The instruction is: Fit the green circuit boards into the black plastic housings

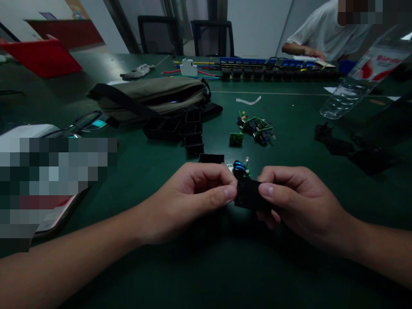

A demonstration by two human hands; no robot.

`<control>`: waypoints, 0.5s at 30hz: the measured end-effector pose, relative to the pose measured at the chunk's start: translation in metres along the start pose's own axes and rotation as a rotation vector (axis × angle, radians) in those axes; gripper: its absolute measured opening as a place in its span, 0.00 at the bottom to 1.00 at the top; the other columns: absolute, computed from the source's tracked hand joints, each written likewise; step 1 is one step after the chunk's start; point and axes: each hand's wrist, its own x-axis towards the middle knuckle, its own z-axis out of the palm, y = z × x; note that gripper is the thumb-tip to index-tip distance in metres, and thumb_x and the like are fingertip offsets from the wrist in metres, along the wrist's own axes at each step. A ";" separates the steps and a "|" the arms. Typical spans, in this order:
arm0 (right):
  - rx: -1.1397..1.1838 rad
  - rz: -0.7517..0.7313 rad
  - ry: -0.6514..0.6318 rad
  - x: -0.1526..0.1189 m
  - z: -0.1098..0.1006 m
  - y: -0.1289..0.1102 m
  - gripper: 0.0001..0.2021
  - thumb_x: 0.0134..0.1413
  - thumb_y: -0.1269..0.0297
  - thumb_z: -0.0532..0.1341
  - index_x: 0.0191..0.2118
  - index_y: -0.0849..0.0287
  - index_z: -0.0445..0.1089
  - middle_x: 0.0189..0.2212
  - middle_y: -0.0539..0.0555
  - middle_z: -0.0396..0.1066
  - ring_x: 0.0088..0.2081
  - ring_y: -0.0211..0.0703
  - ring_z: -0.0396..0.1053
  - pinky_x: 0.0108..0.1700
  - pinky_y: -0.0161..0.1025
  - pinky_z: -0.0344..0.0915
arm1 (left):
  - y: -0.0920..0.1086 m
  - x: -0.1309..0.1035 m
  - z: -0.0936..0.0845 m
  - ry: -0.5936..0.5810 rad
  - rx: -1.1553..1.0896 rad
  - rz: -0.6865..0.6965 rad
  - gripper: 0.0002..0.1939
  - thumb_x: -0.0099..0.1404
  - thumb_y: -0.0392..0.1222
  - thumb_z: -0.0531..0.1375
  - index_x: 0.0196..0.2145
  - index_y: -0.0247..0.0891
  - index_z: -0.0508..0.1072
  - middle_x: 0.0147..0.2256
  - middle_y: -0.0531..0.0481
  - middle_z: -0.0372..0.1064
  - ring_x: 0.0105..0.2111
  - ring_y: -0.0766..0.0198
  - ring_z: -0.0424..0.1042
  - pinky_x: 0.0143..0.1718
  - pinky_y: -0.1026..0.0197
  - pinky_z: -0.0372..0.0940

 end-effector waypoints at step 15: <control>-0.045 0.023 -0.003 0.001 0.000 -0.001 0.07 0.64 0.63 0.61 0.36 0.60 0.72 0.24 0.46 0.70 0.22 0.29 0.66 0.24 0.26 0.62 | 0.004 0.000 -0.003 -0.054 0.108 -0.010 0.10 0.66 0.43 0.60 0.31 0.33 0.71 0.24 0.55 0.60 0.23 0.72 0.57 0.23 0.69 0.53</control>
